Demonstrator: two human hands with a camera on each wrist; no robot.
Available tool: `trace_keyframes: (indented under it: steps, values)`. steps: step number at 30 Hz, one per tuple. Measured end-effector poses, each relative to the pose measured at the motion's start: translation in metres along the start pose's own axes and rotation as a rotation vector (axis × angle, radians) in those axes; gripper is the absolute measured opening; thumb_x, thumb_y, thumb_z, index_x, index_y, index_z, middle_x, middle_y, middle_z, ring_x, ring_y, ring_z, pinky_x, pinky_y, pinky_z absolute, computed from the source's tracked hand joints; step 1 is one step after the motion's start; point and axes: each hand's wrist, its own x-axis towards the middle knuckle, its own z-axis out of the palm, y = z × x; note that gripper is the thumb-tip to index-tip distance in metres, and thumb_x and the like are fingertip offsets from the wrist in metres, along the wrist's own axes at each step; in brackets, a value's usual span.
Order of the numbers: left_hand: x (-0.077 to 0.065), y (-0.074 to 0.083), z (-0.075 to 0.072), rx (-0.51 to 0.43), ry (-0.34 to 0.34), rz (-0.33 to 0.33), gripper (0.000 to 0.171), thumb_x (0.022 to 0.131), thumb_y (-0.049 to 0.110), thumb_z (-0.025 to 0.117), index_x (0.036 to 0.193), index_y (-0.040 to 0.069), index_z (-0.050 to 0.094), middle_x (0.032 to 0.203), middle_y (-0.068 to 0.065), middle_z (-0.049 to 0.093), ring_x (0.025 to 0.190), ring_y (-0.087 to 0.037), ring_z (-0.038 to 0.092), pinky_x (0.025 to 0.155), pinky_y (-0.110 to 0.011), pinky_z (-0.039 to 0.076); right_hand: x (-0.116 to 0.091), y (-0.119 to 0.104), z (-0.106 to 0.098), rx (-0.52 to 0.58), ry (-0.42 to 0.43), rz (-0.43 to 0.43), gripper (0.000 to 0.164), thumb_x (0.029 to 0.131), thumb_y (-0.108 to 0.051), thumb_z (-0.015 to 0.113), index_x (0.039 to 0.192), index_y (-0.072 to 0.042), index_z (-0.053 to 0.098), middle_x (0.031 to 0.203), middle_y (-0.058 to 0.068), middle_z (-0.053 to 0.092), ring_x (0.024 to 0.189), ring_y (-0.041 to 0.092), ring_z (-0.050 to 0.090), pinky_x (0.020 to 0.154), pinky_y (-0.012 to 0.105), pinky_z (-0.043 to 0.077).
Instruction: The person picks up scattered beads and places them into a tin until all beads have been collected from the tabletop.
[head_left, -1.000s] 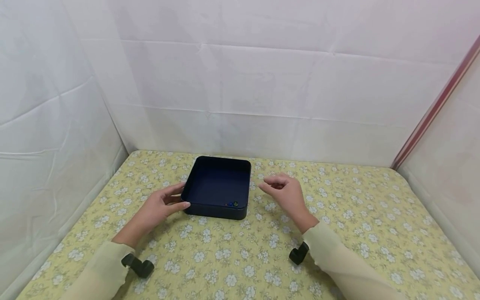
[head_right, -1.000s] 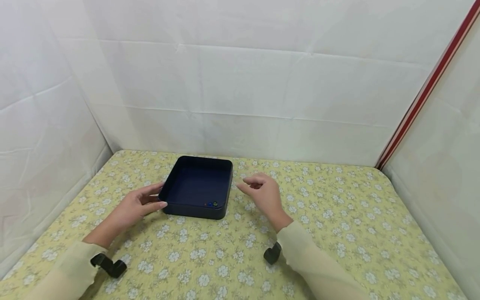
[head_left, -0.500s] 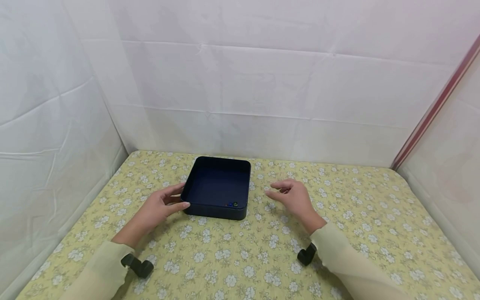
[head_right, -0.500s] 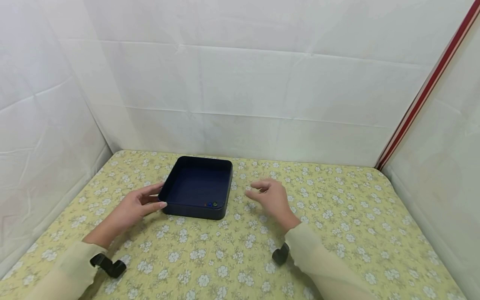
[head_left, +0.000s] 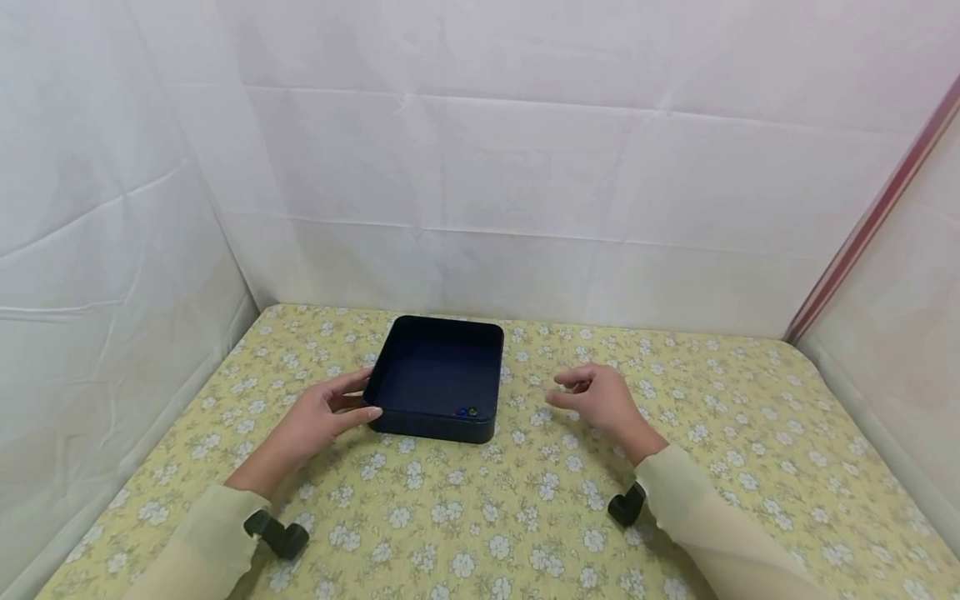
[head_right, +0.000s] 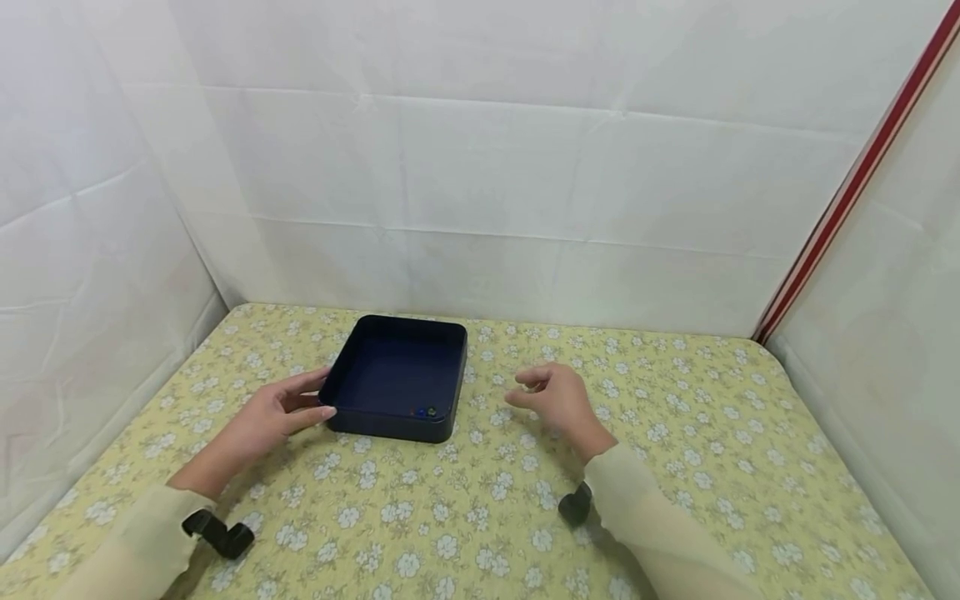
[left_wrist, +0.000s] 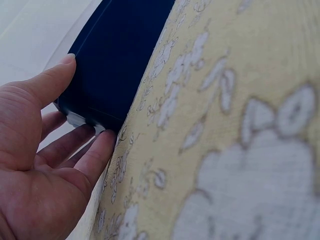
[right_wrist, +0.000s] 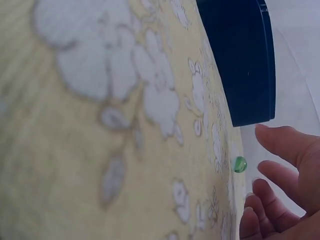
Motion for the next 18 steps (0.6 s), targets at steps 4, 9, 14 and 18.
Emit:
trace_keyframes:
  steps: [4,9,14,18]
  values:
    - [0.0001,0.0004,0.0003,0.006,0.006,0.001,0.08,0.095,0.043,0.074,0.161,0.02,0.036,0.159,-0.018,0.045,0.138,-0.039,0.054,0.101,-0.047,0.057,0.0024,0.0023,-0.001,-0.027,-0.022,-0.008,0.038,0.086,-0.027,0.085,0.119,-0.011,0.077,0.117,0.009,0.07,0.098,0.021,0.063,0.074,0.032,0.056]
    - [0.0001,0.0005,-0.0002,0.011,0.009,0.005,0.079,0.095,0.043,0.074,0.161,0.02,0.036,0.159,-0.018,0.045,0.138,-0.039,0.054,0.101,-0.047,0.057,0.004,0.003,-0.0011,-0.041,-0.028,0.009,0.037,0.086,-0.025,0.085,0.119,-0.011,0.077,0.119,0.009,0.071,0.1,0.02,0.064,0.076,0.033,0.057]
    - [0.0004,0.0,-0.0003,0.009,0.009,0.004,0.08,0.095,0.043,0.074,0.161,0.02,0.036,0.158,-0.018,0.045,0.137,-0.039,0.055,0.101,-0.047,0.057,0.0062,0.0034,-0.0009,-0.068,-0.034,0.022,0.038,0.087,-0.025,0.085,0.121,-0.011,0.077,0.121,0.009,0.071,0.102,0.02,0.065,0.078,0.034,0.057]
    - [0.0009,-0.0006,0.0001,0.002,0.004,0.007,0.079,0.095,0.042,0.074,0.161,0.02,0.036,0.159,-0.018,0.045,0.137,-0.039,0.054,0.101,-0.046,0.057,0.0077,0.0041,-0.0013,-0.093,-0.037,0.028,0.035,0.087,-0.025,0.085,0.118,-0.011,0.078,0.121,0.009,0.071,0.103,0.02,0.066,0.08,0.035,0.058]
